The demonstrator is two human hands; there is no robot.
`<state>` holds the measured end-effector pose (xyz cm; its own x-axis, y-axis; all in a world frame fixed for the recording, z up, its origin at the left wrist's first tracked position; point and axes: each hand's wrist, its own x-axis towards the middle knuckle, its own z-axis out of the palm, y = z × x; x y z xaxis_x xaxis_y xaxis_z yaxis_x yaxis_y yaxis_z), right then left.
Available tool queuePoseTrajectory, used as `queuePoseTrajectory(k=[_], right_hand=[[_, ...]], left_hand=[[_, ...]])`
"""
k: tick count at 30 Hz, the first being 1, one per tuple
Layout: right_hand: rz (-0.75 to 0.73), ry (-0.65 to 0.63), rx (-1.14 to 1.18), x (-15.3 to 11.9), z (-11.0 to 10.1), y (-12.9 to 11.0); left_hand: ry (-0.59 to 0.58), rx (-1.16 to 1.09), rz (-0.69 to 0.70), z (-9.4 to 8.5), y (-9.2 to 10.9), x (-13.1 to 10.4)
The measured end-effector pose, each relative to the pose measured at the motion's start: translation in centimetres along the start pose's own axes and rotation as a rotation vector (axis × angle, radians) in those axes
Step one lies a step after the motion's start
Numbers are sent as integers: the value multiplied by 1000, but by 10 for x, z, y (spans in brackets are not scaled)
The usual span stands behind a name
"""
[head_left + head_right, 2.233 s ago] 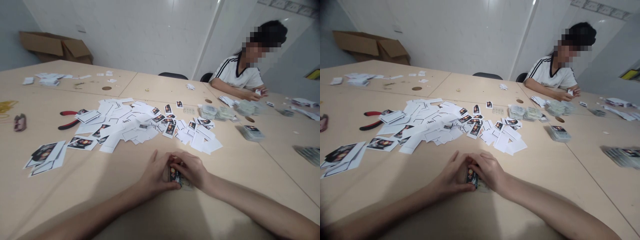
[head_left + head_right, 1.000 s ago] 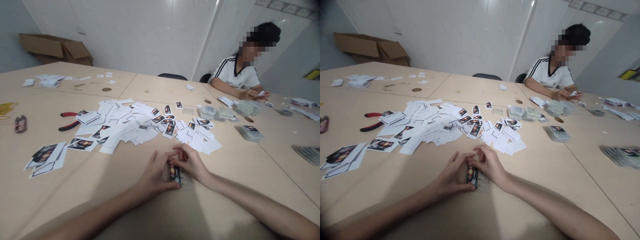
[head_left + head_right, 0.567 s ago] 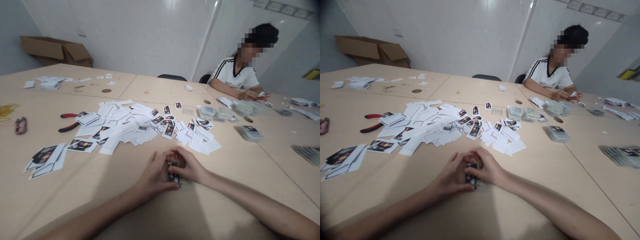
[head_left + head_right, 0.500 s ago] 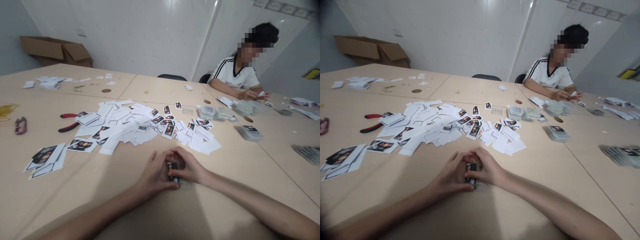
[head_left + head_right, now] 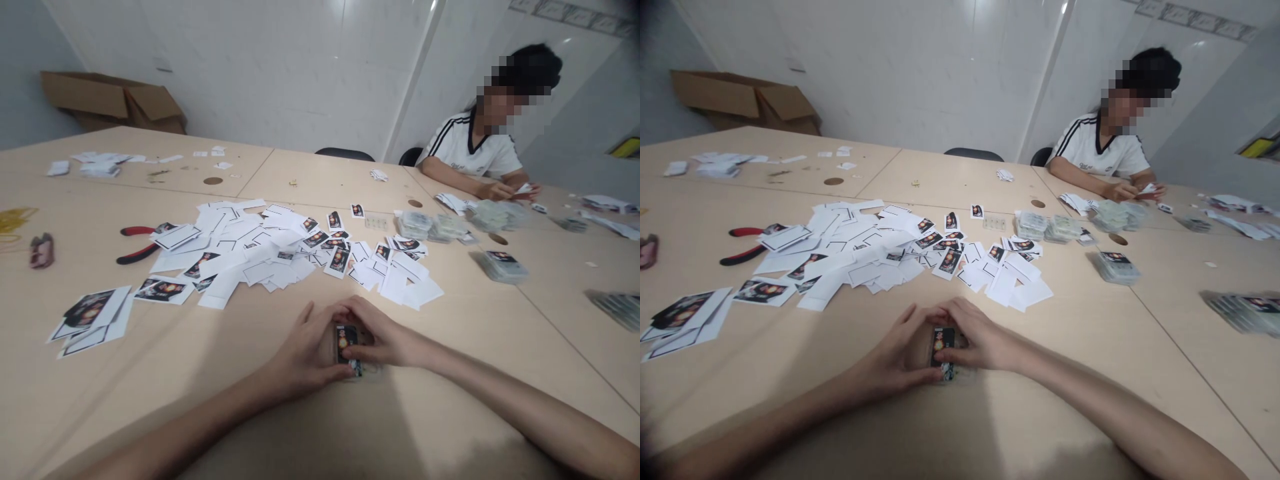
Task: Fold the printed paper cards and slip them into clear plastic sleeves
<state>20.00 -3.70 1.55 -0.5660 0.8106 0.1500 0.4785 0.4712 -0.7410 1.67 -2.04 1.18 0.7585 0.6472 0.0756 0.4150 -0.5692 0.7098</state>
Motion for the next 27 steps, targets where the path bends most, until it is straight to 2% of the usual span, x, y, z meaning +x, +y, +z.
queuePoseTrajectory(k=[12, 18, 27], right_hand=[[-29, -81, -34, 1, -6, -4], [-26, -86, -49, 0, -6, -6], [-29, -107, -76, -2, -3, -6]], left_hand=[[-18, -2, 39, -1, -15, 1], [-22, 21, 39, -3, -12, -1], [-104, 53, 62, -5, -12, -1]])
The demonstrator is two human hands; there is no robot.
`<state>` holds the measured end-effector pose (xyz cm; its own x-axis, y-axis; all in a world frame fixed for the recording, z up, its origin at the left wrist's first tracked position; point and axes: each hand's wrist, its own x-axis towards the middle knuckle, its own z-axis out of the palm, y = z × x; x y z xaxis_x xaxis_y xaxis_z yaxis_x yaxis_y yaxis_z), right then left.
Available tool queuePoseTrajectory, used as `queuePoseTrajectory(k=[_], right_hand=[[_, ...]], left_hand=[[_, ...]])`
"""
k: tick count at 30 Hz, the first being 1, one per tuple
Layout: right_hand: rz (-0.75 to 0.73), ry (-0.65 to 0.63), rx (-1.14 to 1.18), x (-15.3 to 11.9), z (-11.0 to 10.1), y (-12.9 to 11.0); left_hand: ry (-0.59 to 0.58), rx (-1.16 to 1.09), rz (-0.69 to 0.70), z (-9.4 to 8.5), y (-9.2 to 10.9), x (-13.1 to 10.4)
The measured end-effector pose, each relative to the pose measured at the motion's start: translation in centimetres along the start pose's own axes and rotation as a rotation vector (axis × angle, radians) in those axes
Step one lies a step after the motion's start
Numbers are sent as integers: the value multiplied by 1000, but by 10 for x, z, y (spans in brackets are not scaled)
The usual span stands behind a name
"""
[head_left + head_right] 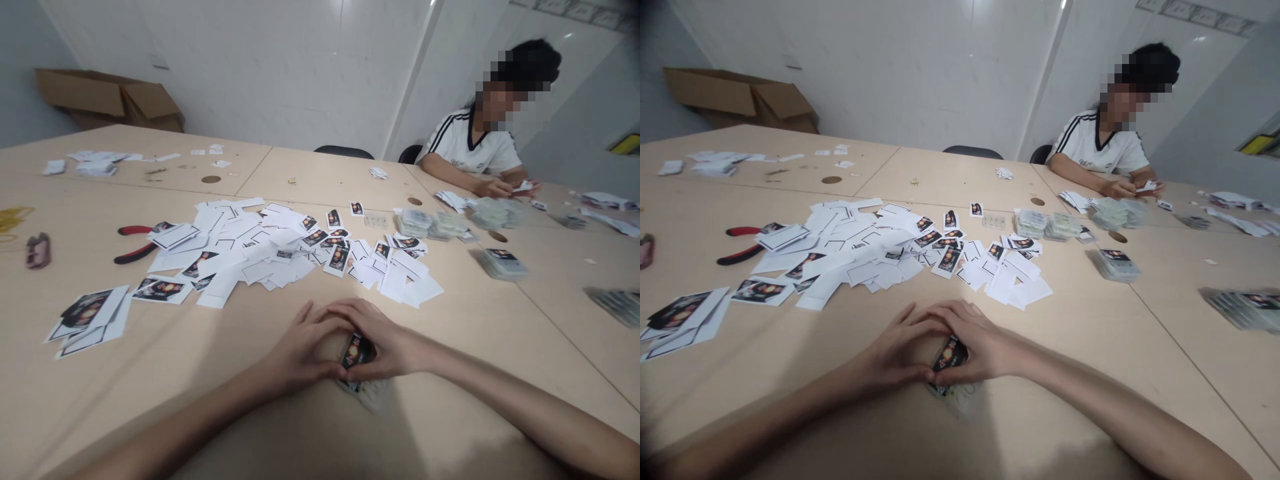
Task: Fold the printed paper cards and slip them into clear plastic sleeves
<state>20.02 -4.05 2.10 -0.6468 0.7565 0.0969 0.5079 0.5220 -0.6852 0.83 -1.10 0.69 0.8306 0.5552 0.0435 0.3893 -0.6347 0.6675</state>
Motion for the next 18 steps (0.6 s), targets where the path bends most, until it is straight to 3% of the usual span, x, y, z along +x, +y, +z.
queuePoseTrajectory(k=[6, 18], right_hand=[[44, -23, -45, 0, 3, -3], [86, -80, -92, 1, 1, -6]], left_hand=[[19, 47, 48, -2, 3, -1], [16, 12, -3, -2, 5, -1]])
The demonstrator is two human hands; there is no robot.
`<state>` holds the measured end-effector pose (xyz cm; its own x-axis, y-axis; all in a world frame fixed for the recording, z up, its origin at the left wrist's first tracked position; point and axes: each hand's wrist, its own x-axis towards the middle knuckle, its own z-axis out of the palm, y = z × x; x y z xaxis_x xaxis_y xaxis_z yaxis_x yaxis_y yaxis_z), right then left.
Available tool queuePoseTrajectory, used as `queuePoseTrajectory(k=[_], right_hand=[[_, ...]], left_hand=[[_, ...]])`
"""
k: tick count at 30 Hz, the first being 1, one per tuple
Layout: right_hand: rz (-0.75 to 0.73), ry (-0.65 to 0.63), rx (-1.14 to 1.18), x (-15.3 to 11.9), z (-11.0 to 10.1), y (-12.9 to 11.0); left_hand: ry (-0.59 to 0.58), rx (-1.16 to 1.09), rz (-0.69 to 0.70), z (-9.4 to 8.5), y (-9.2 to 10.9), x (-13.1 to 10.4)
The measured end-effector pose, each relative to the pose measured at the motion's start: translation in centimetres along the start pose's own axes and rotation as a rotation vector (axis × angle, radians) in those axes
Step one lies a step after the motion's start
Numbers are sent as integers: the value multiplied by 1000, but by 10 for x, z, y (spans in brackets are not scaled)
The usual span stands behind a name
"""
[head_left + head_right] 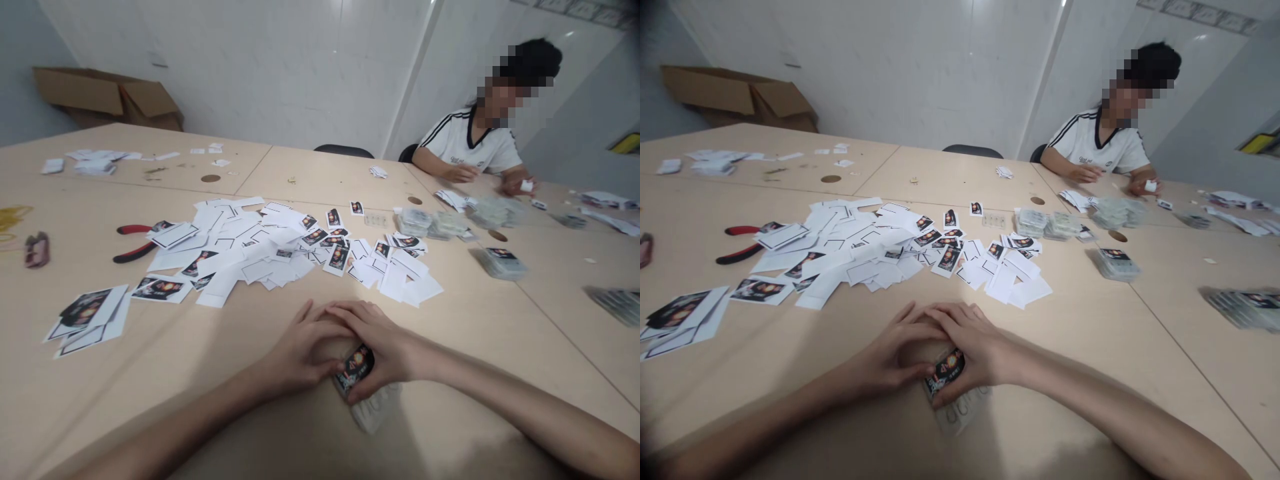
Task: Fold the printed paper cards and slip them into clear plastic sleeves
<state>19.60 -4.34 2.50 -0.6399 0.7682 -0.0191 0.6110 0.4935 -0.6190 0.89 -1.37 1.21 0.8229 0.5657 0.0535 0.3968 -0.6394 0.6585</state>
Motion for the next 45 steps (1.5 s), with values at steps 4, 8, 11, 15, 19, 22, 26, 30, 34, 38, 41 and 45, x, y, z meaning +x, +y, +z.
queuePoseTrajectory(k=[4, 8, 11, 15, 19, 22, 26, 30, 34, 38, 41, 45], right_hand=[[-11, -23, 0, 0, -4, 0], [-28, -14, 10, -1, -8, 6], [-23, 85, 13, 0, -6, 14], [11, 242, -43, 2, 4, 20], [59, 307, -113, 2, 14, 14], [92, 304, -89, 1, 19, 10], [36, 235, -73, -1, 21, 11], [1, 166, -53, 0, 19, 15], [-39, 165, -30, 1, 16, 16], [-68, 159, -51, 0, 15, 15], [-79, 113, -46, -1, 12, 14], [-61, 67, -10, -2, 8, 14]], left_hand=[[-4, 7, 4, 1, 0, 0], [-25, 0, 23, -1, 3, -2], [-47, -21, 34, -3, 5, -5], [-30, -56, 10, -2, 1, -5], [18, -58, -44, 2, -4, -2], [54, -35, -48, 5, -5, -1], [76, -7, -61, 8, -6, 0], [65, 23, -65, 9, -8, 1], [86, 63, -42, 11, -8, 0], [119, 68, -23, 11, -6, -2], [134, 73, -12, 12, -6, -2], [132, 87, -19, 13, -6, -1]])
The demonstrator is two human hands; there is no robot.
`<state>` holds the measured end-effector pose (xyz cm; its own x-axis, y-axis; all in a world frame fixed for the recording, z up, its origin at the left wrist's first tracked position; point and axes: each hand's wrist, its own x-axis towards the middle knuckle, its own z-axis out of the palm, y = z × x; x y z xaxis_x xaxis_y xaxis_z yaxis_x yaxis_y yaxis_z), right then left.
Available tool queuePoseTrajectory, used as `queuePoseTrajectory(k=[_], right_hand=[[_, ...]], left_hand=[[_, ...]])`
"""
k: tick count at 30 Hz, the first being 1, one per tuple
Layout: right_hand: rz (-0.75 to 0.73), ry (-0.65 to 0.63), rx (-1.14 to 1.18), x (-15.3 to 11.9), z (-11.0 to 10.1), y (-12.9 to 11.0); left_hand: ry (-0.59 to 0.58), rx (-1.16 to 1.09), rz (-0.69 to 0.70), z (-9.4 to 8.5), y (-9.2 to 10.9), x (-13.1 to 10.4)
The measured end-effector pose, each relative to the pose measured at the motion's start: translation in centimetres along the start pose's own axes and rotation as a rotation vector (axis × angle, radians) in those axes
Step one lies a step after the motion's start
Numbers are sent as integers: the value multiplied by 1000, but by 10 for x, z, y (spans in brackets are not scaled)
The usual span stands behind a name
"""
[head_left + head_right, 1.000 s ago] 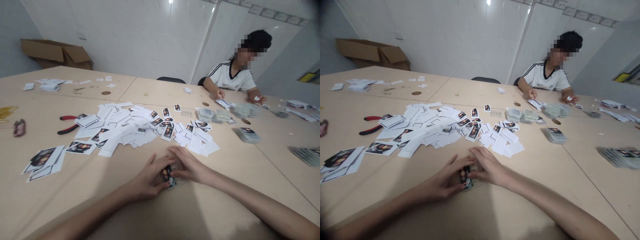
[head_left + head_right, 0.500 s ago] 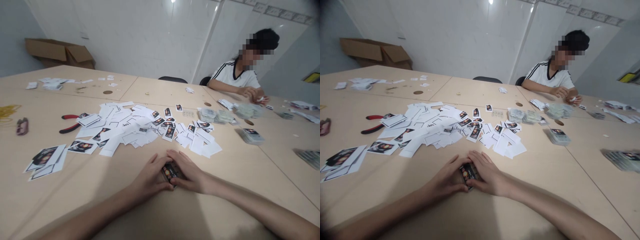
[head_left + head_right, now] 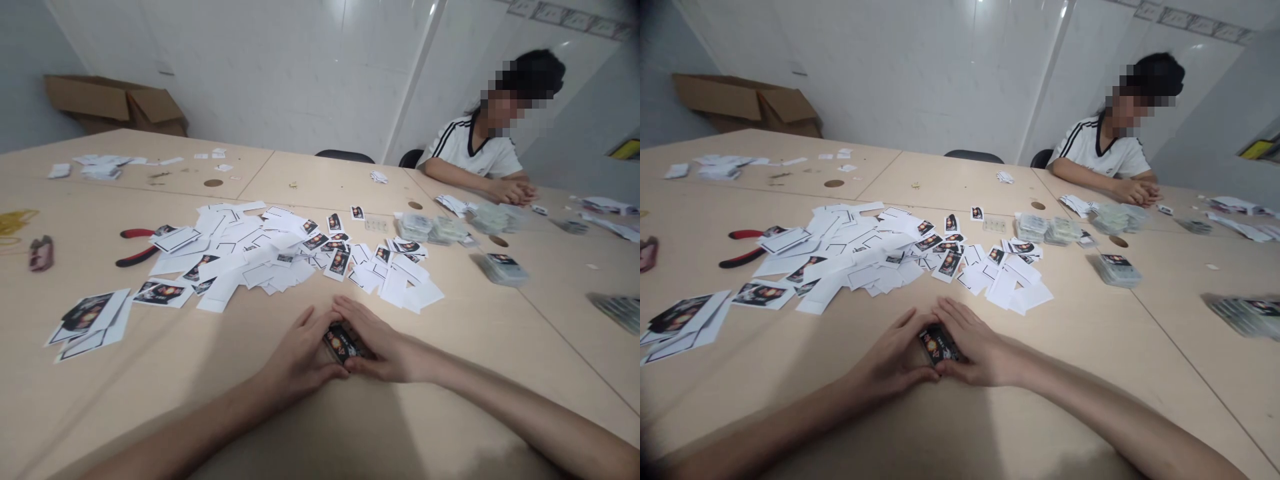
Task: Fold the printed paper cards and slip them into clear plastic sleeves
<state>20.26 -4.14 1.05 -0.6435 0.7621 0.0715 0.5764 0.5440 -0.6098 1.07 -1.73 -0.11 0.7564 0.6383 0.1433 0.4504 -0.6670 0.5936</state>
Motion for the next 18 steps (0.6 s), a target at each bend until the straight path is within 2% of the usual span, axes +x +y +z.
queuePoseTrajectory(k=[7, 15, 18], right_hand=[[-38, -86, 117, -4, -10, 7], [-21, -84, 78, -4, -11, 4], [-34, -124, 118, -4, -13, 7]], left_hand=[[25, 1, -7, -1, 3, 0], [24, -25, -34, -2, 4, 2], [9, -16, -48, -2, 4, 2]])
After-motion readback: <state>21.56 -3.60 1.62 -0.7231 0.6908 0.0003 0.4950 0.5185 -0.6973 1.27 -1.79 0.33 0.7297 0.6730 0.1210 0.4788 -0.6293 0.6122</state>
